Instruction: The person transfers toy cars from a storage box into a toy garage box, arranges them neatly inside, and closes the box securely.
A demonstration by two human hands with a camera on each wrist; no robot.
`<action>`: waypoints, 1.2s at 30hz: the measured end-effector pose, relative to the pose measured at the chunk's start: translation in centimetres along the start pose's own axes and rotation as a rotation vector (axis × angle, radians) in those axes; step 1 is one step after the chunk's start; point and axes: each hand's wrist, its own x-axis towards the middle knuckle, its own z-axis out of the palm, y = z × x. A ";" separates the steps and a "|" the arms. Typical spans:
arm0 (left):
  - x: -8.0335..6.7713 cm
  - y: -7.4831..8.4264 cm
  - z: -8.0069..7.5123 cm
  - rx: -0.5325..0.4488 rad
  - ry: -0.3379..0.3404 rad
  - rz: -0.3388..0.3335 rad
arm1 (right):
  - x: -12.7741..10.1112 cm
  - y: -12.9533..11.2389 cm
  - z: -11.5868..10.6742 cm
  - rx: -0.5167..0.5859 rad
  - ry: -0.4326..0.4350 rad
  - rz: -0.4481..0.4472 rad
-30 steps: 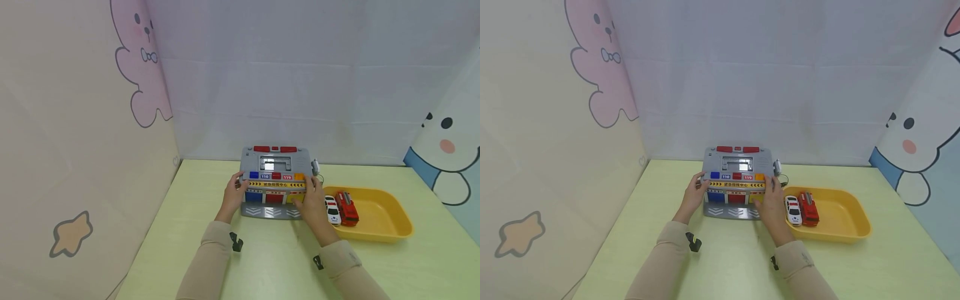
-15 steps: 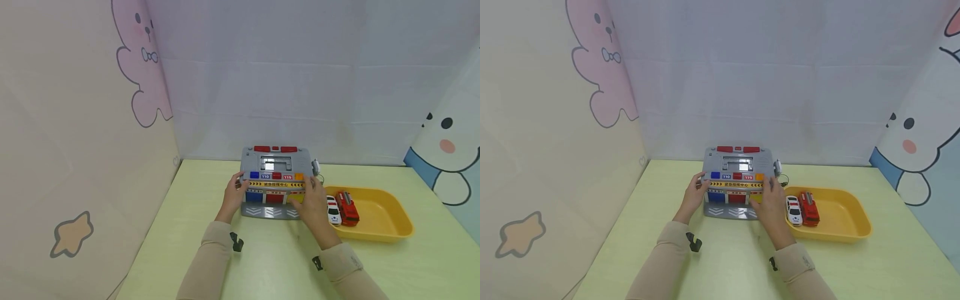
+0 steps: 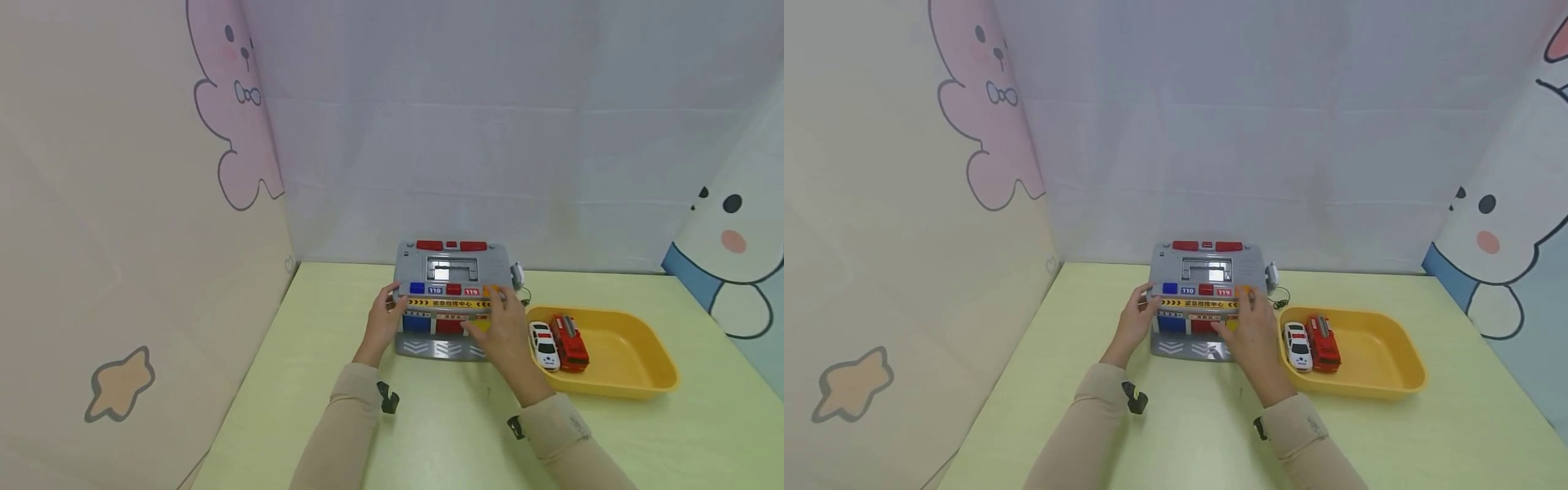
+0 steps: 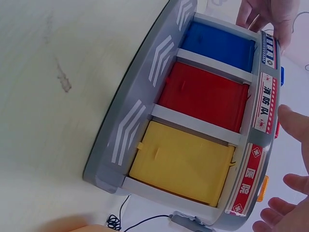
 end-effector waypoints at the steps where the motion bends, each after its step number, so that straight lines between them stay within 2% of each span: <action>1: 0.0 0.0 0.0 -0.001 0.001 0.000 | 0.1 -0.1 0.0 -0.001 0.000 -0.006; 10: 0.0 0.0 0.0 -0.005 -0.005 0.003 | 1.1 -0.4 0.0 -0.018 -0.046 -0.016; 20: -0.1 0.3 0.1 -0.003 -0.007 0.000 | 2.8 0.3 0.2 -0.064 -0.076 -0.036; 36: -0.2 0.3 0.1 -0.008 -0.001 0.015 | 3.9 -0.1 0.6 -0.089 -0.166 0.069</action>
